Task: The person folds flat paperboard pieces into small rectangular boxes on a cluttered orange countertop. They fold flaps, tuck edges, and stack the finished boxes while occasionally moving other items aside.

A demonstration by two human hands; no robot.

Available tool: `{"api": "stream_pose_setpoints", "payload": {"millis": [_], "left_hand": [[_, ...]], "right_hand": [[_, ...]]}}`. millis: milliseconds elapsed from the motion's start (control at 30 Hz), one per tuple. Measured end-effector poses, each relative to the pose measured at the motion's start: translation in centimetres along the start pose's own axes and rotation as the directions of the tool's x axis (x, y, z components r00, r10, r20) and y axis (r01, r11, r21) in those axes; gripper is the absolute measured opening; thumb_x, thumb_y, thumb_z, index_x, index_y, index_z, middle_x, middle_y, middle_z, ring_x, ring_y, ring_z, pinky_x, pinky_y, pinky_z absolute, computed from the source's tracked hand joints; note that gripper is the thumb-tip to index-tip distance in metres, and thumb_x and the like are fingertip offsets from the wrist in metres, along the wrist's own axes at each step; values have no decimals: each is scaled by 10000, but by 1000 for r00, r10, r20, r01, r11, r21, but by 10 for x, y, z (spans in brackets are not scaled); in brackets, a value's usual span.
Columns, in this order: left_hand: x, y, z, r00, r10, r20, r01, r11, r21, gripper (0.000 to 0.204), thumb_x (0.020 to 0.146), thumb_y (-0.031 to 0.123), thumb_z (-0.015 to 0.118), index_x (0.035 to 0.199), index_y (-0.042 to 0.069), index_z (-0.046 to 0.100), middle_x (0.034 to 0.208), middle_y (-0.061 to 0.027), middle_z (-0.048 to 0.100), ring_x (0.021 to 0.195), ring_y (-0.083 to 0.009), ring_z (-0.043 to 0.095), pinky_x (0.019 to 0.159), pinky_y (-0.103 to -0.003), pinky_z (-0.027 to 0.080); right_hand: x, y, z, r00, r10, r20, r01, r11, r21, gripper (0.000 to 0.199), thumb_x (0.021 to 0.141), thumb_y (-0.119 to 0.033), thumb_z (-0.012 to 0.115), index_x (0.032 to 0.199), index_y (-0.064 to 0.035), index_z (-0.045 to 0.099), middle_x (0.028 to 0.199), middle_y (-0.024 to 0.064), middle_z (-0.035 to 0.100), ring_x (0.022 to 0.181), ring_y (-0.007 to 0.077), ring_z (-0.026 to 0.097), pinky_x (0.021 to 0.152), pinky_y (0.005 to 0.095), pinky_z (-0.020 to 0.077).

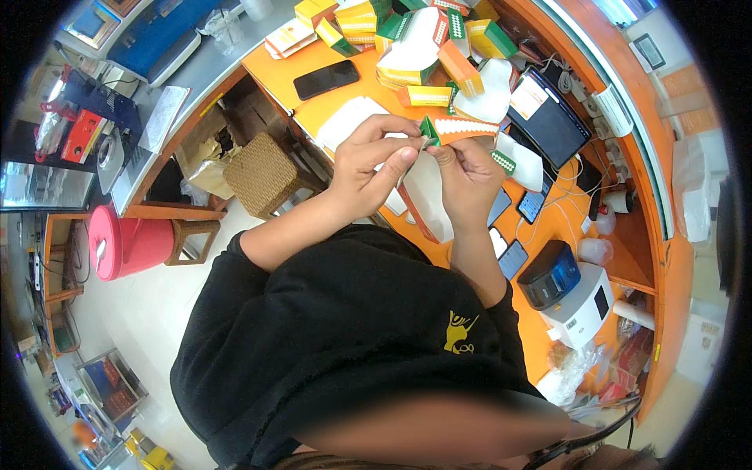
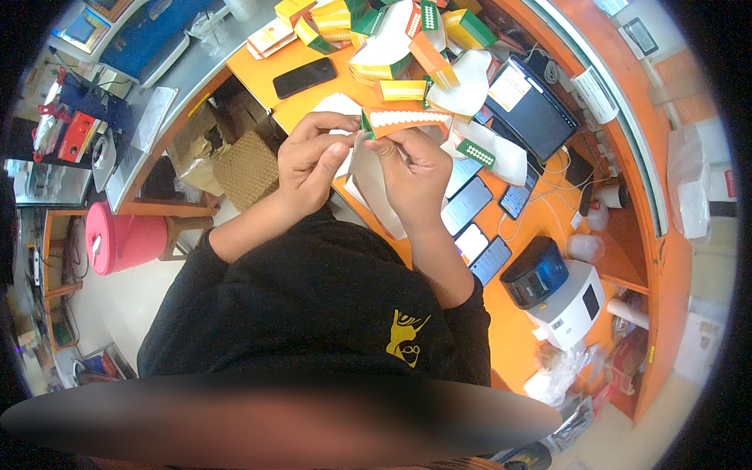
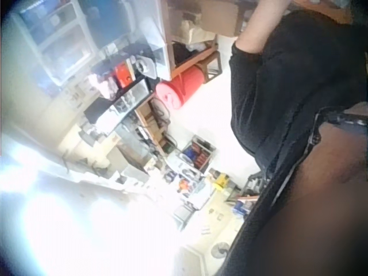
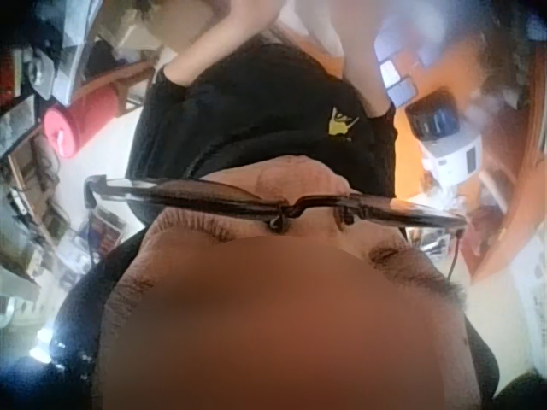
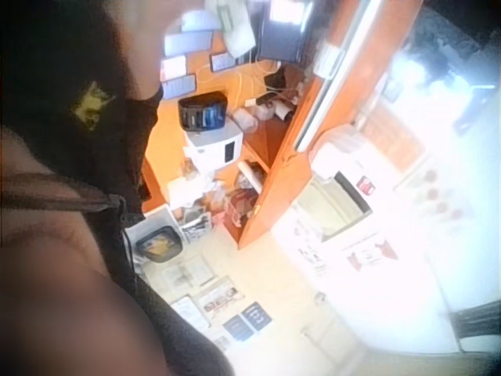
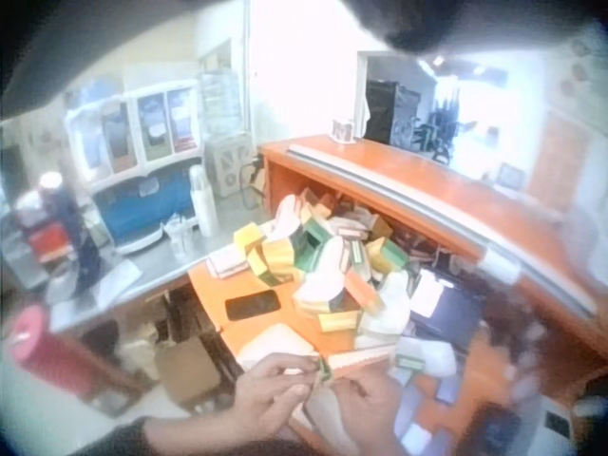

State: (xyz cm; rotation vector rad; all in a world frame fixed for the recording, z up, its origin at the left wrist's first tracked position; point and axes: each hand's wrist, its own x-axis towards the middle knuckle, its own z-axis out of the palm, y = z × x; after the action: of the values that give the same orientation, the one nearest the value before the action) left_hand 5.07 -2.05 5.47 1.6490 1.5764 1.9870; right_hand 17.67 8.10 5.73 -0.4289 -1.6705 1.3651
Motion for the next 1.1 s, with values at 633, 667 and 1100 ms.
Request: {"api": "stream_pose_setpoints", "payload": {"millis": [633, 667, 1100], "left_hand": [[95, -128, -185, 926, -365, -98, 318, 892, -322, 289, 976, 58, 616, 1252, -28, 617, 1087, -49, 696, 985, -81, 605, 882, -237, 491], [104, -140, -200, 921, -357, -159, 299, 905, -301, 255, 977, 55, 614, 1218, -27, 629, 1083, -52, 696, 987, -81, 607, 881, -238, 491], [196, -202, -306, 918, -269, 289, 382, 795, -471, 762, 828, 651, 676, 1256, 34, 547, 1191, -102, 586, 1038, -153, 565, 876, -312, 455]], "right_hand": [[122, 31, 187, 880, 213, 425, -174, 976, -129, 422, 1055, -296, 482, 1260, 54, 596, 1185, 181, 655, 1062, 242, 635, 934, 392, 482], [126, 27, 202, 943, 133, 305, -95, 986, -136, 403, 1044, -291, 485, 1234, 45, 600, 1154, 187, 663, 1034, 242, 641, 927, 398, 483], [236, 66, 259, 907, -418, 62, 351, 664, -660, 306, 945, -154, 598, 668, -27, 568, 576, 98, 552, 479, 287, 531, 474, 370, 409]]}}
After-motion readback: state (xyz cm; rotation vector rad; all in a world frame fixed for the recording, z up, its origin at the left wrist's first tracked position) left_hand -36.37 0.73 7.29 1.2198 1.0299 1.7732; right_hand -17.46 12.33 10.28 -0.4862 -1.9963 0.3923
